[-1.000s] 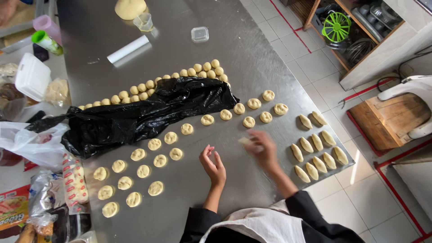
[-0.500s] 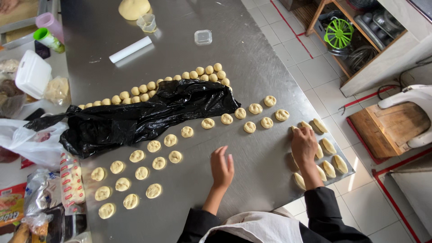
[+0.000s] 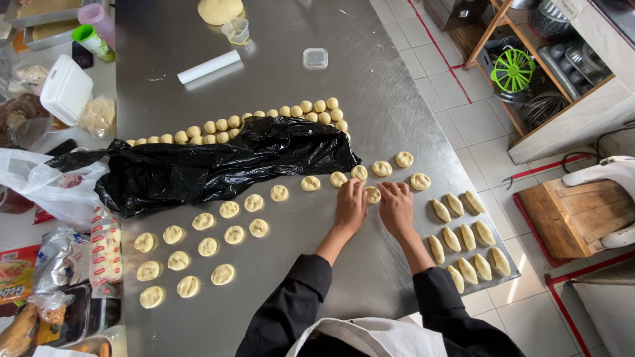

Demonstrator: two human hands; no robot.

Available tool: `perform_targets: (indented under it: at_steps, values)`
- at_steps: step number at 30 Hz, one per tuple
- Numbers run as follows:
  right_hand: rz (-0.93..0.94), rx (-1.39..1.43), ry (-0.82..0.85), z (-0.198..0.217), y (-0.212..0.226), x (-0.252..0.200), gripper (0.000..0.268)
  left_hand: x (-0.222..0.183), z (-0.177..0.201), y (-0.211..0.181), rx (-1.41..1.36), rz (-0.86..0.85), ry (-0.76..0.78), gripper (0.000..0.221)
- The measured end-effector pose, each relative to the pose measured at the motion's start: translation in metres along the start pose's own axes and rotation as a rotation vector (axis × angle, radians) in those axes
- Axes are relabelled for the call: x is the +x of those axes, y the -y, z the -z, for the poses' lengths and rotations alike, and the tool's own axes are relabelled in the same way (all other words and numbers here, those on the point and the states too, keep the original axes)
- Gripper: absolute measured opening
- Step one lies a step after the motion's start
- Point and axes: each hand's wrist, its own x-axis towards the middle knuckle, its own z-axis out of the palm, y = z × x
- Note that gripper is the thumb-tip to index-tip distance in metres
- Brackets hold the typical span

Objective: The person takes small balls of dough from a table, flattens them by hand, and rolls them into oblong shapes. They then move to a different area to retrieve a metal tray and begin placing the shaped dough onto it.

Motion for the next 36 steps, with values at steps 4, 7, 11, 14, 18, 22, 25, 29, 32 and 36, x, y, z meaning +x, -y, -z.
perform_targets:
  at_steps: [4,7,11,14,18,22,25,29,32,36]
  values:
    - [-0.017,-0.042,-0.010,-0.014,0.010,-0.007,0.029,-0.001,0.000,-0.014,-0.042,0.026,0.025,0.031]
    - [-0.040,-0.114,-0.034,-0.011,0.025,-0.030,0.036,-0.020,0.006,-0.018,0.088,-0.147,-0.057,0.033]
    - [0.023,-0.181,-0.030,-0.008,0.034,-0.049,0.045,-0.039,-0.004,-0.011,0.262,-0.213,0.022,0.042]
    - [0.023,-0.208,0.007,-0.008,0.034,-0.044,0.046,-0.039,-0.007,-0.007,0.280,-0.200,0.056,0.042]
    - [-0.075,-0.127,-0.014,-0.009,0.033,-0.043,0.039,-0.035,0.003,-0.018,0.250,-0.124,0.009,0.044]
    - [0.021,0.035,-0.077,-0.012,0.030,-0.041,0.049,-0.026,0.012,-0.019,0.216,-0.063,0.074,0.057]
    - [0.033,0.045,-0.014,-0.015,0.027,-0.044,0.042,-0.033,0.011,-0.020,0.204,-0.053,0.123,0.048]
    - [0.066,-0.042,-0.022,-0.011,0.031,-0.066,0.046,-0.053,0.012,-0.024,0.257,-0.182,0.074,0.046]
    - [0.088,-0.050,0.016,-0.011,0.029,-0.066,0.052,-0.056,0.008,-0.023,0.273,-0.198,0.072,0.045]
    - [0.079,-0.011,0.064,-0.012,0.026,-0.061,0.055,-0.054,0.009,-0.023,0.253,-0.158,0.123,0.045]
